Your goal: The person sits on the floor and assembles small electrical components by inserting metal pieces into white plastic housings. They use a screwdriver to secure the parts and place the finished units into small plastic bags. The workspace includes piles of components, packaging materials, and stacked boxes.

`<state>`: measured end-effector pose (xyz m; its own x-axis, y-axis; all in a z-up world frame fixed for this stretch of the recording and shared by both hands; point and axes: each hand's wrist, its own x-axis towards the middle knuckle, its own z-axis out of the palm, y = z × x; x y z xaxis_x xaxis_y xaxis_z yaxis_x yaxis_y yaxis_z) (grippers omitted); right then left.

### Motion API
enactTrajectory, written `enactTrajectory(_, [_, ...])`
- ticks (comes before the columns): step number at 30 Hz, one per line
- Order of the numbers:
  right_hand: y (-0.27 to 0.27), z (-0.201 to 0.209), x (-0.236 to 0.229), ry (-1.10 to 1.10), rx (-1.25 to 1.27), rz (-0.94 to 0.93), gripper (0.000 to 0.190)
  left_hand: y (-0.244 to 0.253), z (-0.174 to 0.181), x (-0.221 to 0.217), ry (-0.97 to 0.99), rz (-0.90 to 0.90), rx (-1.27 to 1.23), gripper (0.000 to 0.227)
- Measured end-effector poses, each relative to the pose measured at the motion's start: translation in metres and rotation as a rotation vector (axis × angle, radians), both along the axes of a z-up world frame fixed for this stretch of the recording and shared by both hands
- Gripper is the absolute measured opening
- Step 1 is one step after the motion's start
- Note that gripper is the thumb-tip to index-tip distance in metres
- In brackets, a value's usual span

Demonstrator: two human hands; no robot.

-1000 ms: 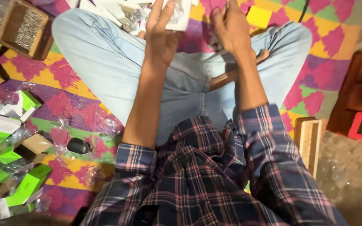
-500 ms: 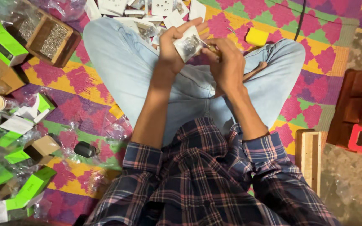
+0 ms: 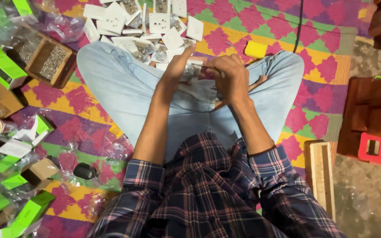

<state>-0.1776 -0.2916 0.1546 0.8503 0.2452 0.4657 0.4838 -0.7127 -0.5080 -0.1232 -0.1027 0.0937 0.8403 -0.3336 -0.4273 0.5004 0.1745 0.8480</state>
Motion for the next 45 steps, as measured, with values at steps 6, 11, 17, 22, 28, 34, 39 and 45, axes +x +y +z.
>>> enactTrajectory(6, [0.001,-0.002,0.003,-0.083,-0.037,0.019,0.018,0.002,-0.002,-0.003,-0.039,-0.059,0.072,0.044])
enactTrajectory(11, [-0.009,-0.011,0.006,0.037,-0.043,0.062,0.018,-0.001,-0.028,0.006,0.009,-0.026,0.098,0.034])
enactTrajectory(17, [-0.016,-0.020,0.009,-0.068,0.061,0.138,0.032,-0.006,-0.061,0.020,-0.177,0.109,0.151,0.036])
enactTrajectory(22, [-0.016,-0.030,0.004,-0.110,0.035,0.170,0.021,-0.004,-0.085,0.019,-0.111,0.095,0.302,0.045])
enactTrajectory(28, [-0.012,-0.028,0.010,0.041,-0.013,0.026,0.012,-0.010,-0.085,0.022,-0.122,0.076,0.426,0.038])
enactTrajectory(34, [-0.007,-0.024,0.005,0.190,-0.020,-0.053,0.011,-0.010,-0.054,0.008,-0.061,0.080,0.440,0.033])
enactTrajectory(39, [-0.007,-0.012,0.006,0.240,-0.016,-0.087,0.013,-0.018,-0.024,0.009,0.080,-0.010,0.435,0.035])
enactTrajectory(45, [-0.006,-0.015,0.002,0.295,-0.035,-0.123,0.013,-0.018,-0.021,0.003,0.078,-0.022,0.494,0.038])
